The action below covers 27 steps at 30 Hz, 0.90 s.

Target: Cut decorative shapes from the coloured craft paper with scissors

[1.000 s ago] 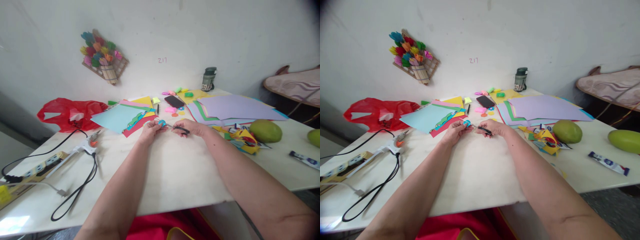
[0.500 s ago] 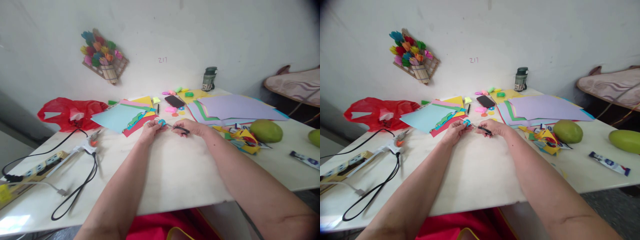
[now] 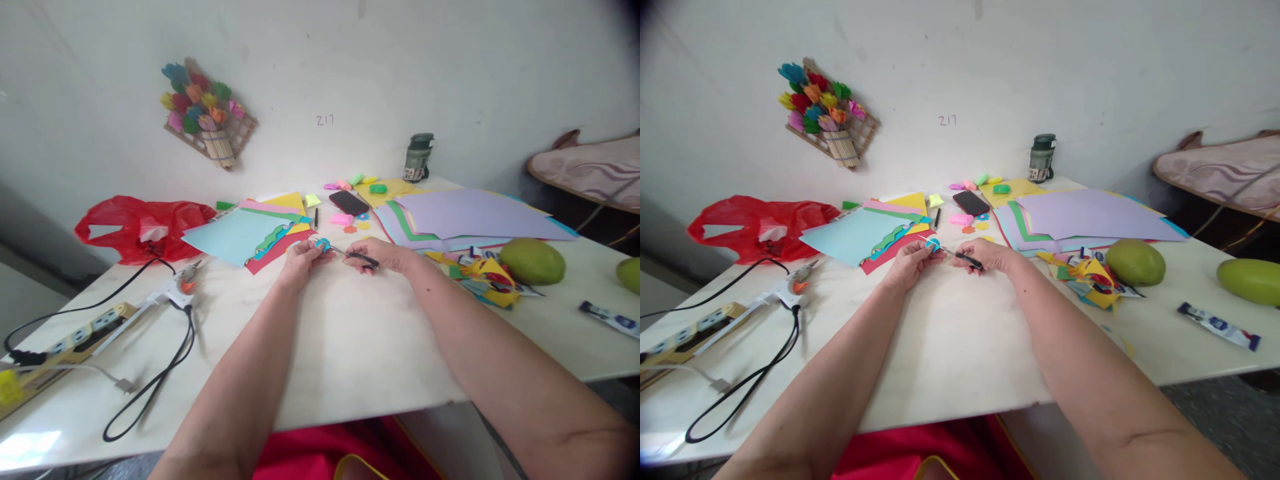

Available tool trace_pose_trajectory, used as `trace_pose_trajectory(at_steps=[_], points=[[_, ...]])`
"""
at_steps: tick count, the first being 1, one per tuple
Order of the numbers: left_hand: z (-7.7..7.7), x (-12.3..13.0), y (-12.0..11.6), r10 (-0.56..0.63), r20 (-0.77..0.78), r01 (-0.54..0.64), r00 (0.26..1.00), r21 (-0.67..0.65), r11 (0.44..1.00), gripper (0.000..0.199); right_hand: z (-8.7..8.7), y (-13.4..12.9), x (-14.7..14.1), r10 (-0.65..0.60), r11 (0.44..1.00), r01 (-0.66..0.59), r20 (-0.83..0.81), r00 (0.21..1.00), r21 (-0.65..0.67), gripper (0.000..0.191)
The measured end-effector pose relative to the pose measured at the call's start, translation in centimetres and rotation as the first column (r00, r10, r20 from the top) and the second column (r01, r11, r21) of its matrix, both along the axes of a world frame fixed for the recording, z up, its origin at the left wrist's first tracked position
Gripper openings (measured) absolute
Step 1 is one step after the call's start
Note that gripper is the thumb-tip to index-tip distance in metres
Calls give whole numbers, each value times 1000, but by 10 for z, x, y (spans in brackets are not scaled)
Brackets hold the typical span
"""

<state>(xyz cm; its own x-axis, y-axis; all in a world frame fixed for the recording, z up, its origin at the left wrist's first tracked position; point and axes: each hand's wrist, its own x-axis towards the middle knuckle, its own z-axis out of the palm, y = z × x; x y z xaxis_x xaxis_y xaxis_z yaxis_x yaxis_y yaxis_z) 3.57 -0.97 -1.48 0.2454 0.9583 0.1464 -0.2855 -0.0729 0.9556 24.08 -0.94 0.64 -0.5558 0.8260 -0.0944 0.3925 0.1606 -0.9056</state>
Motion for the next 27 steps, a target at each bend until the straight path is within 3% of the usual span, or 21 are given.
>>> trace_pose_trajectory(at_steps=[27], points=[[1,2,-1,17,5,-17,1000,-15,1000,21,-1,0,-1,-15,1000,15,7,1000,19,33]])
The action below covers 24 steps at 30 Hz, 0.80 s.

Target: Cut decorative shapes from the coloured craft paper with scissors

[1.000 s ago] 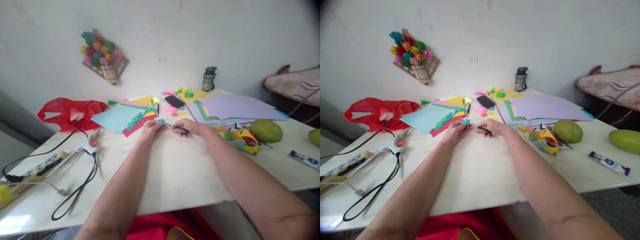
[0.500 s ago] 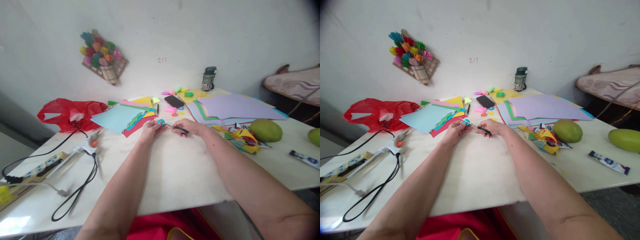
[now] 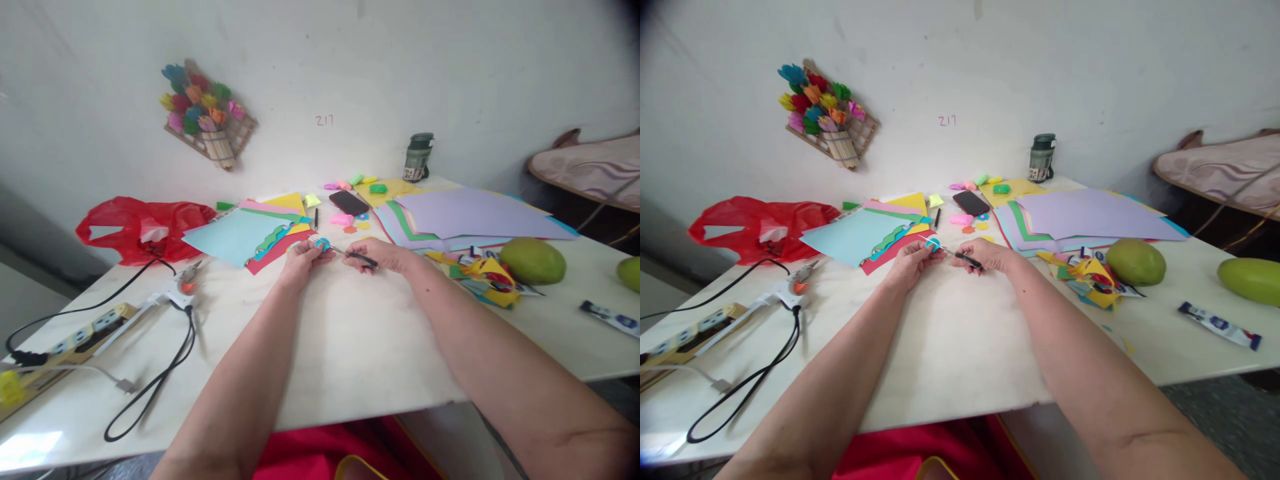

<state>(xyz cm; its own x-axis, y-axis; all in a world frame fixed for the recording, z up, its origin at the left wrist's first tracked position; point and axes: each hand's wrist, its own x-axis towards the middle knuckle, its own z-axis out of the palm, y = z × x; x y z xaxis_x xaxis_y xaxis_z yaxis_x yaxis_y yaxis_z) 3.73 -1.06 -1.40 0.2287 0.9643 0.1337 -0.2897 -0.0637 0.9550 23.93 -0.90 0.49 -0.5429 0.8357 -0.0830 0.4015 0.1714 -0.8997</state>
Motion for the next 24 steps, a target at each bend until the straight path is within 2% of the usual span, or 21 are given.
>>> trace_pose_trajectory(at_steps=[14,24], points=[[-1,0,1,-5,31,5,999,-11,1000,19,-3,1,-2,-19,1000,19,-31,999,-6,34],[0,-1,1,-29,47,31,998,-26,999,19,1,1,-2,-22,1000,21,-43,999,-10,27]])
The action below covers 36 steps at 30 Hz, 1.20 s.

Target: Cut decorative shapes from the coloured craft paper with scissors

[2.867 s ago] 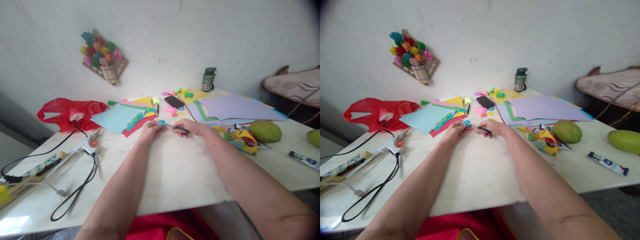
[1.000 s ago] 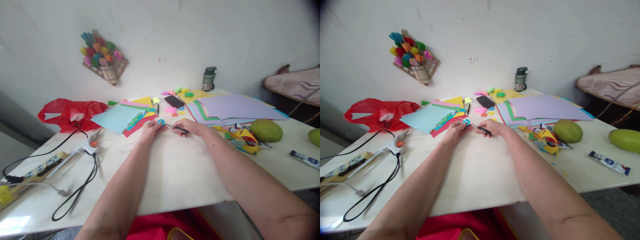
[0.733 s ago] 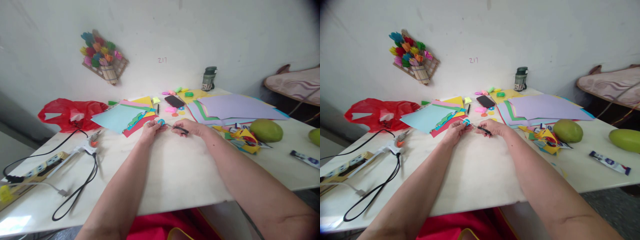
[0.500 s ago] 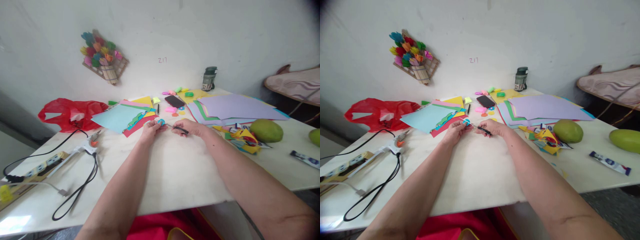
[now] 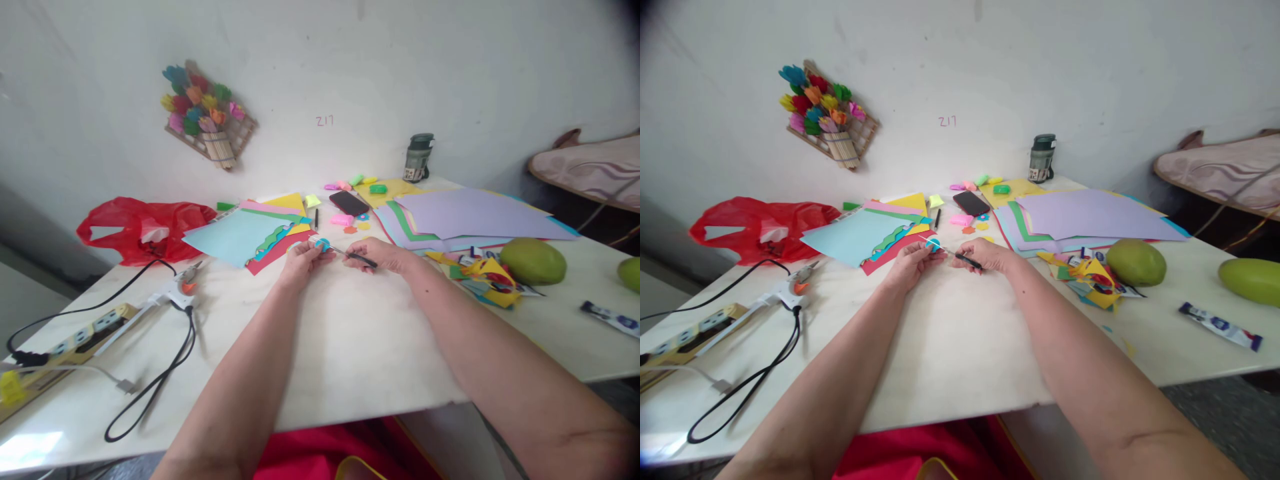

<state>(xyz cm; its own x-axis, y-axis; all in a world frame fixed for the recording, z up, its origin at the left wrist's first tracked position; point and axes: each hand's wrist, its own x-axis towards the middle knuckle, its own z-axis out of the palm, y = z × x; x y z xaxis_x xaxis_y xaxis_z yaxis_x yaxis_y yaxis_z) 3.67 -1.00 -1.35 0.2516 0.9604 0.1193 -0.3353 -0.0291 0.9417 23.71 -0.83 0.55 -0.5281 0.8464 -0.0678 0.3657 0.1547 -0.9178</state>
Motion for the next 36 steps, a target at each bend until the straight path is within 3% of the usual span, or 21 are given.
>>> trace_pose_trajectory(at_steps=[36], points=[[2,0,-3,-3,-27,2,1000,-24,1000,18,1,-2,-2,-29,1000,28,-48,998,-13,29]])
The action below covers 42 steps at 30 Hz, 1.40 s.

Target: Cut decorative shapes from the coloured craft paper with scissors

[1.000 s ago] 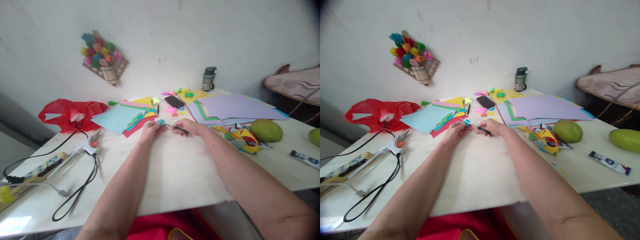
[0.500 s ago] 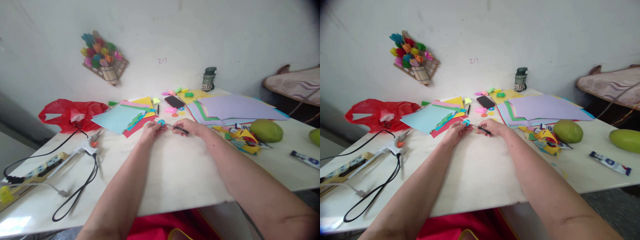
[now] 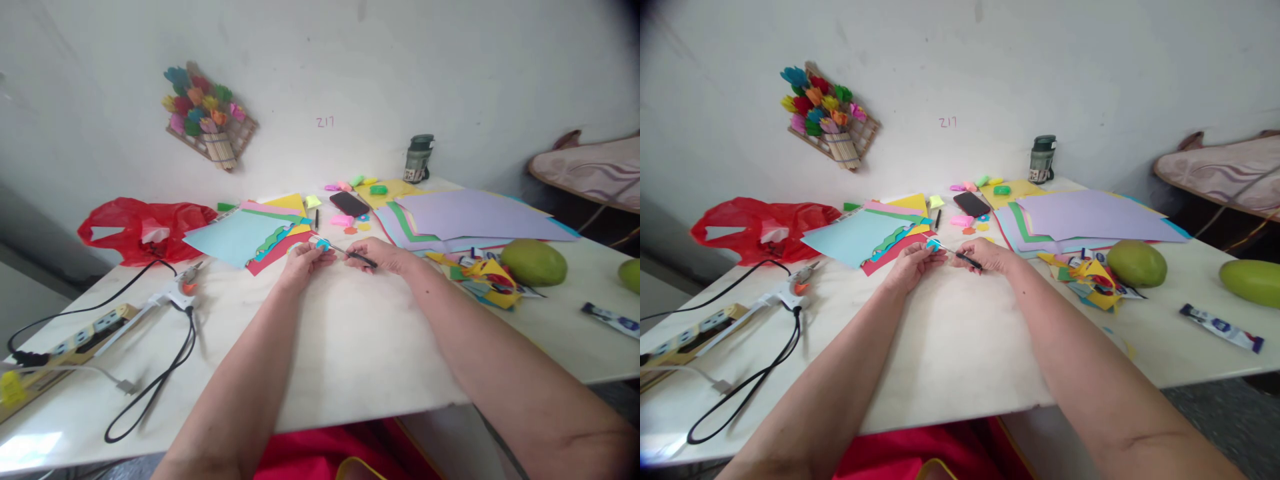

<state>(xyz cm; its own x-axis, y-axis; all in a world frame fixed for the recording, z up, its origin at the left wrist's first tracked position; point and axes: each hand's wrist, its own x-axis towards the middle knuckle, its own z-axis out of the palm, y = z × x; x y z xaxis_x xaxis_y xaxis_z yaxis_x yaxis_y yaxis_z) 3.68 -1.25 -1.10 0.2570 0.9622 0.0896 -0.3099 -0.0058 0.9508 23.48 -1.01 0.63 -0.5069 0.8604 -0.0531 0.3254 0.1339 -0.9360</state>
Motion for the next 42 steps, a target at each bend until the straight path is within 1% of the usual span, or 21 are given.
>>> trace_pose_trajectory(at_steps=[6,13,18,26,32,38,42], points=[[2,1,-2,2,-10,-2,1000,-11,1000,18,-5,4,1,0,1000,0,-2,1000,23,28],[2,1,-1,-4,-20,2,1000,-54,999,15,-6,4,1,1,1000,-1,-26,1000,0,30],[2,1,-1,12,-24,-13,1000,-45,999,14,-8,6,2,21,1000,-21,-11,1000,14,32],[2,0,-1,-6,-32,5,999,-30,1000,15,-3,3,1,18,1000,-18,-4,1000,9,31],[1,0,0,-11,-33,10,999,-32,999,16,-5,4,1,21,999,-21,2,1000,30,34],[-1,-1,0,-25,-36,25,999,-18,1000,19,-2,3,1,26,1000,-26,-10,1000,13,32],[-1,-1,0,-33,-60,32,998,-12,999,24,-1,1,0,18,1000,-18,-33,999,6,30]])
